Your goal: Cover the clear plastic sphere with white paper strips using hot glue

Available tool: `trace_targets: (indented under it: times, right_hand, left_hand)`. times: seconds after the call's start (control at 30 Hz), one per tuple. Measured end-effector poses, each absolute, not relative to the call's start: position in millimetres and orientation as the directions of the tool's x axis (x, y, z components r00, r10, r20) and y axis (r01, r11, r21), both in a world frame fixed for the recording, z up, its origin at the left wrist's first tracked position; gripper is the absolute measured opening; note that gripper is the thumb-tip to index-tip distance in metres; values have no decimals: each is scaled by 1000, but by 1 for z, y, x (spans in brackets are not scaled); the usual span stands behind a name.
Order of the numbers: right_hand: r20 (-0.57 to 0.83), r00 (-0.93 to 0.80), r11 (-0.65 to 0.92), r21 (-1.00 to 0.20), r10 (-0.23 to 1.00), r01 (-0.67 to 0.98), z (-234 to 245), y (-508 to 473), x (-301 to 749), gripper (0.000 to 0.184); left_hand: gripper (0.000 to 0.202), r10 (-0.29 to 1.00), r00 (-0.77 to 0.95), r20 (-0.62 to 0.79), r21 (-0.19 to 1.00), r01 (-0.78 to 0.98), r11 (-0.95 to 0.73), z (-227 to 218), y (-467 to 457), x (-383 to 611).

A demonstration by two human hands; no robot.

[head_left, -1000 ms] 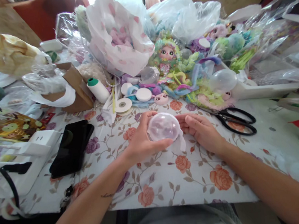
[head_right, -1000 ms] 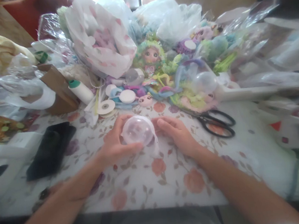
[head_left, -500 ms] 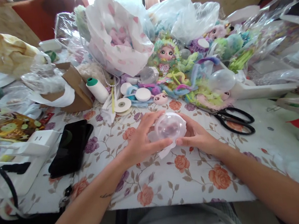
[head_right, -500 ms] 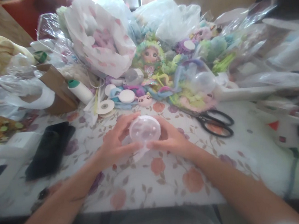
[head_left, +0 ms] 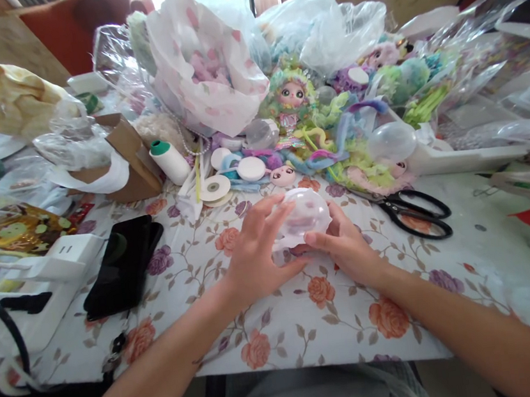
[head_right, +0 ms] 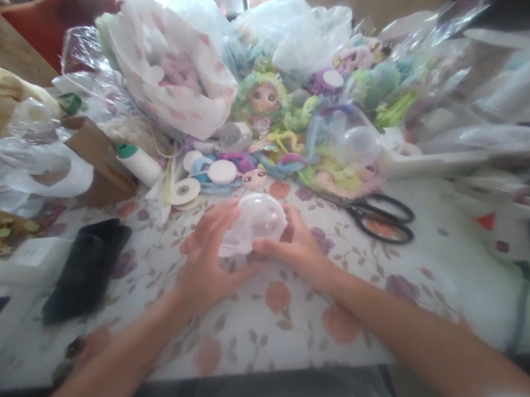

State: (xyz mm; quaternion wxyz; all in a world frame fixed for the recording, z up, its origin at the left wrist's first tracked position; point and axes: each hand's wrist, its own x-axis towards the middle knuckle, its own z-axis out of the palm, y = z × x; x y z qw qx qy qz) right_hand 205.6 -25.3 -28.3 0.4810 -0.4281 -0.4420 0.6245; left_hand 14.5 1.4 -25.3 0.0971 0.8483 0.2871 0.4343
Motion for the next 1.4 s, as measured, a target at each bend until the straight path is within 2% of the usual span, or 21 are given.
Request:
trace_targets:
  times: [0.1,0.33,0.47,0.6,0.67,0.83,0.9,0.97,1.07,1.13,1.2,1.3,1.4]
  right_hand:
    - [-69,-212,-105,-981,975,-164,-30,-27,203,61]
    - [72,-429,24,-993,900,-116,-35,-25,213,91]
    - [82,-383,125,-988,920,89,-33,-23,224,105]
    - [142,-356,256,-919,924,298,-34,-23,227,103]
    - [169,-365,284,-914,916,290,-36,-22,227,102]
    - [199,-305,256,-954,931,158,-39,-20,226,93]
    - [211,-267,257,-955,940,148,-37,-21,225,90]
    - [239,-245,285,-942,940,175,-34,-23,224,88]
    - [295,-216,340,-916,931,213,-31,-24,222,85]
    - [326,-191,362,-910,926,202,-32,-23,223,84]
    - [351,-149,375,-908,924,187,-33,-20,225,84]
    - [345,-71,352,-910,936,218,-36,-15,228,82]
    - [314,-13,307,-920,949,242,-39,-10,229,82]
  left_hand:
    - [75,574,437,692,378,459,-804,-23,-1,16]
    - [80,618,488,617,442,436,-784,-24,1,12]
    - [88,650,561,513,489,431,-758,-25,6,7]
    - [96,695,575,432,542,451,-709,-23,5,3]
    - [94,693,566,446,555,433,-710,-21,5,2]
    - [75,641,562,523,527,379,-761,-16,6,1]
    - [73,652,563,507,589,326,-739,-14,7,0]
    - [75,696,571,436,713,252,-654,-11,9,-1]
    - [76,769,570,289,935,5,-355,-8,13,-3]
    - [64,837,505,212,969,-218,-115,-8,17,-2]
    - [46,929,332,161,936,-350,-38,-8,20,-1]
    - [24,997,9,71,965,-254,-67,-9,21,0]
    - [22,994,-104,40,994,-94,-50,-8,18,-1]
